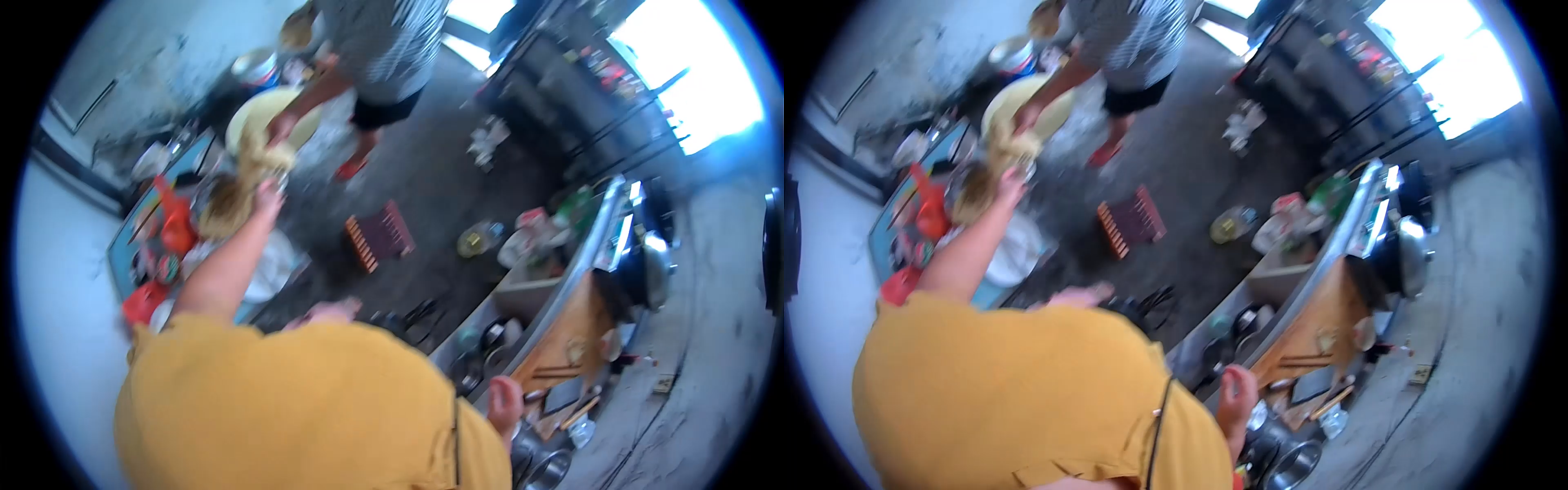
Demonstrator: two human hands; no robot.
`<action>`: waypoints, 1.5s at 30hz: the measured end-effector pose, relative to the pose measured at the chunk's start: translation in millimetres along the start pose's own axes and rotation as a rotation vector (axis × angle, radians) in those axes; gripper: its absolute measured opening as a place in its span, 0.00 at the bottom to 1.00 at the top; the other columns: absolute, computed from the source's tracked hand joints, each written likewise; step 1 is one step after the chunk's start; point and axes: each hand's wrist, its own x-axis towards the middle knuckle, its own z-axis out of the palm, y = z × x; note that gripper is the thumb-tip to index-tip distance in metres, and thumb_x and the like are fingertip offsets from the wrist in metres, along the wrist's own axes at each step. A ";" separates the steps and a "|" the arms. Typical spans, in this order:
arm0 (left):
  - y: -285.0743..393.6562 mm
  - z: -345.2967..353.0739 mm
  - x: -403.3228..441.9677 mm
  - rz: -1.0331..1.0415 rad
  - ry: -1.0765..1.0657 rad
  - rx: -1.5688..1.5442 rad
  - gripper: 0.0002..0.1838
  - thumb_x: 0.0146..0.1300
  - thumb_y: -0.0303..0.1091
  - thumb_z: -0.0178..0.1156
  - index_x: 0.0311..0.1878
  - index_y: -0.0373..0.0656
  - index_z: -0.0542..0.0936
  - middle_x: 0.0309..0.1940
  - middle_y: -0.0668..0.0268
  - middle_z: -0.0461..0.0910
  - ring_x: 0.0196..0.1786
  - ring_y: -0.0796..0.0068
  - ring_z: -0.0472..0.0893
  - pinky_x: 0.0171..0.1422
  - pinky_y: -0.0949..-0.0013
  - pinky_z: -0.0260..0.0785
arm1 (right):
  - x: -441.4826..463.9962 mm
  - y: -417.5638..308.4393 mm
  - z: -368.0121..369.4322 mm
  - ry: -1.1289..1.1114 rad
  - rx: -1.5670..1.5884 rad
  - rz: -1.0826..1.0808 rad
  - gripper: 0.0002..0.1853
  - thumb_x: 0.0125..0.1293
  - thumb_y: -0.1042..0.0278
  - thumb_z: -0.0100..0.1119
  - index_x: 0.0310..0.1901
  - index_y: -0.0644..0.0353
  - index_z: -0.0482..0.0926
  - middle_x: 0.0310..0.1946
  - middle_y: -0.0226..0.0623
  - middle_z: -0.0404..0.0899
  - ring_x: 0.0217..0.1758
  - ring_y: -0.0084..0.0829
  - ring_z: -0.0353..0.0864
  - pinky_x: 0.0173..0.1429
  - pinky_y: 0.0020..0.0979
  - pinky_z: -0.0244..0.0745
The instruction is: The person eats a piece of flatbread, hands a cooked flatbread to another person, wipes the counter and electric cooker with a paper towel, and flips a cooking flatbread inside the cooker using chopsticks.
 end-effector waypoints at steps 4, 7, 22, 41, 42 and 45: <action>27.1 -5.4 -42.2 -0.045 0.071 0.413 0.24 0.58 0.25 0.61 0.61 0.45 0.74 0.40 0.65 0.80 0.23 0.78 0.76 0.23 0.73 0.67 | 27.1 -13.7 11.1 -0.063 0.053 0.078 0.07 0.65 0.75 0.61 0.44 0.63 0.81 0.39 0.39 0.81 0.46 0.35 0.80 0.54 0.31 0.74; 25.5 1.4 -83.5 -0.125 -0.015 0.320 0.29 0.56 0.24 0.61 0.64 0.45 0.72 0.34 0.67 0.76 0.21 0.79 0.75 0.21 0.73 0.65 | 37.9 -33.1 17.6 -0.097 0.057 0.023 0.07 0.65 0.76 0.61 0.44 0.64 0.80 0.39 0.40 0.80 0.45 0.36 0.80 0.53 0.31 0.74; -46.7 -41.6 -185.1 -0.209 -0.247 0.608 0.17 0.59 0.28 0.60 0.53 0.43 0.80 0.29 0.70 0.80 0.27 0.79 0.77 0.32 0.71 0.70 | 12.4 -16.3 23.8 -0.221 -0.005 -0.025 0.07 0.70 0.70 0.60 0.45 0.62 0.80 0.40 0.33 0.79 0.43 0.25 0.80 0.50 0.25 0.74; -45.0 -22.3 -155.9 -0.130 -0.339 0.650 0.17 0.57 0.28 0.59 0.52 0.45 0.81 0.30 0.65 0.81 0.28 0.75 0.79 0.35 0.68 0.72 | -6.7 -35.6 16.8 -0.023 0.028 0.078 0.06 0.66 0.73 0.61 0.43 0.64 0.80 0.39 0.39 0.80 0.46 0.38 0.79 0.55 0.33 0.72; -30.9 -13.1 -161.0 -0.149 -0.343 0.664 0.17 0.56 0.27 0.59 0.51 0.45 0.81 0.29 0.66 0.80 0.28 0.76 0.79 0.34 0.68 0.71 | -8.7 -36.9 15.5 0.010 0.032 0.087 0.06 0.66 0.73 0.61 0.43 0.64 0.80 0.39 0.39 0.80 0.46 0.38 0.79 0.55 0.33 0.72; -22.6 9.4 -157.0 -0.122 -0.419 0.730 0.17 0.55 0.25 0.59 0.49 0.44 0.81 0.27 0.68 0.78 0.27 0.77 0.78 0.33 0.69 0.71 | -17.3 -43.4 10.8 0.040 0.024 0.121 0.06 0.66 0.74 0.61 0.43 0.64 0.80 0.39 0.40 0.79 0.46 0.37 0.79 0.53 0.33 0.73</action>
